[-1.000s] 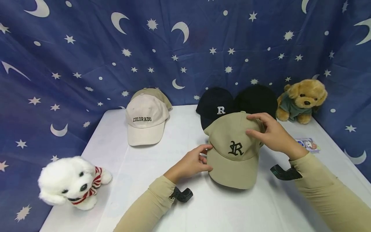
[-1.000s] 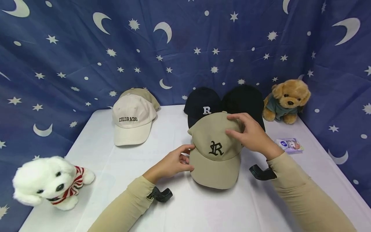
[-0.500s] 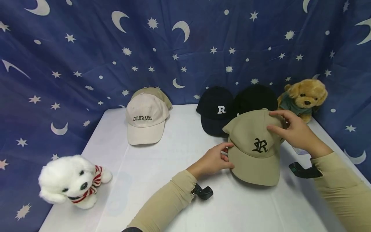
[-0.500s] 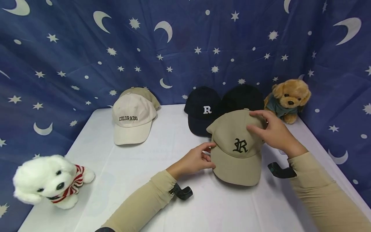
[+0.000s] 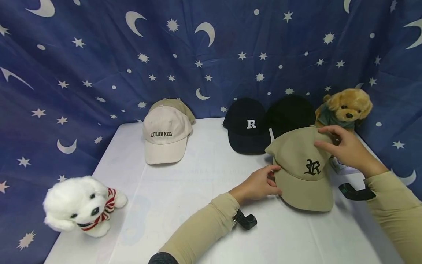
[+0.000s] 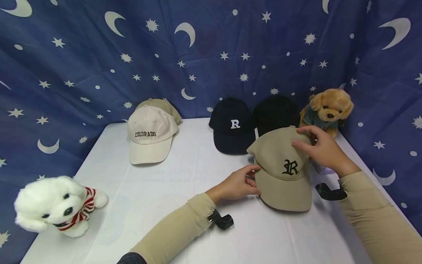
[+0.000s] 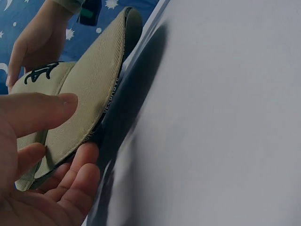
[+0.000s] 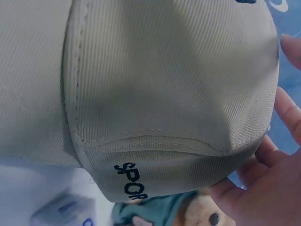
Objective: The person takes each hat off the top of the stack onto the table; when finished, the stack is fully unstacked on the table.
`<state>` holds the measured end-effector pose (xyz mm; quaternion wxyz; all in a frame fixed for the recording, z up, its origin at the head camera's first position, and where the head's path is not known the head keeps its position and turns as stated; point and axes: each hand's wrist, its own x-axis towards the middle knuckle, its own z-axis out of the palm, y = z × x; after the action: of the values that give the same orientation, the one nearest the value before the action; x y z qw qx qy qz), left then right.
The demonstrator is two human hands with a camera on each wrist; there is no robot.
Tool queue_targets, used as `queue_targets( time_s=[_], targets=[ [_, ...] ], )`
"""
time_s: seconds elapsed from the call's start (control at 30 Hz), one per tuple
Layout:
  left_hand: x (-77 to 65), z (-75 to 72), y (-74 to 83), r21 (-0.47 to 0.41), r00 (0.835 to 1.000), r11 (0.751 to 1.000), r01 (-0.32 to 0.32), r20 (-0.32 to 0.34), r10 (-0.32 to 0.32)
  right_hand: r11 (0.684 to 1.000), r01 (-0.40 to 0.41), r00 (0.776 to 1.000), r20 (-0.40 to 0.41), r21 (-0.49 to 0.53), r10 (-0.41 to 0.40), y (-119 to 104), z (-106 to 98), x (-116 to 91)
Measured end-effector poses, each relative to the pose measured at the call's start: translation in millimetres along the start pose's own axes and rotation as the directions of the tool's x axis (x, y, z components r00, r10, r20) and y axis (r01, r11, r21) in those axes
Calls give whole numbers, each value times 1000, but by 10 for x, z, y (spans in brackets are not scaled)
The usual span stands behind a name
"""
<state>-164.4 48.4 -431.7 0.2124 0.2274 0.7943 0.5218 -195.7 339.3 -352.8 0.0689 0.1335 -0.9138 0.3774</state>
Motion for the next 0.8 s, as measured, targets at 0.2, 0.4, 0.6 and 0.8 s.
queue_targets(
  time_s=[0.2,0.4,0.6,0.8],
  targets=[
    [25,152,47,4,999,1000,27,20,-27,999,-33,999,-13,-2,33,134,-14,-23],
    [88,277,88,18,999,999,29,28,-29,996,-91,996,-8,-18,90,182,-70,-54],
    [173,362,123,51,999,998,26,28,-27,989,-138,990,-1,-57,139,221,-138,-64],
    [262,443,204,160,998,986,36,39,-43,985,-158,987,-5,-70,158,293,-199,-78]
  ],
)
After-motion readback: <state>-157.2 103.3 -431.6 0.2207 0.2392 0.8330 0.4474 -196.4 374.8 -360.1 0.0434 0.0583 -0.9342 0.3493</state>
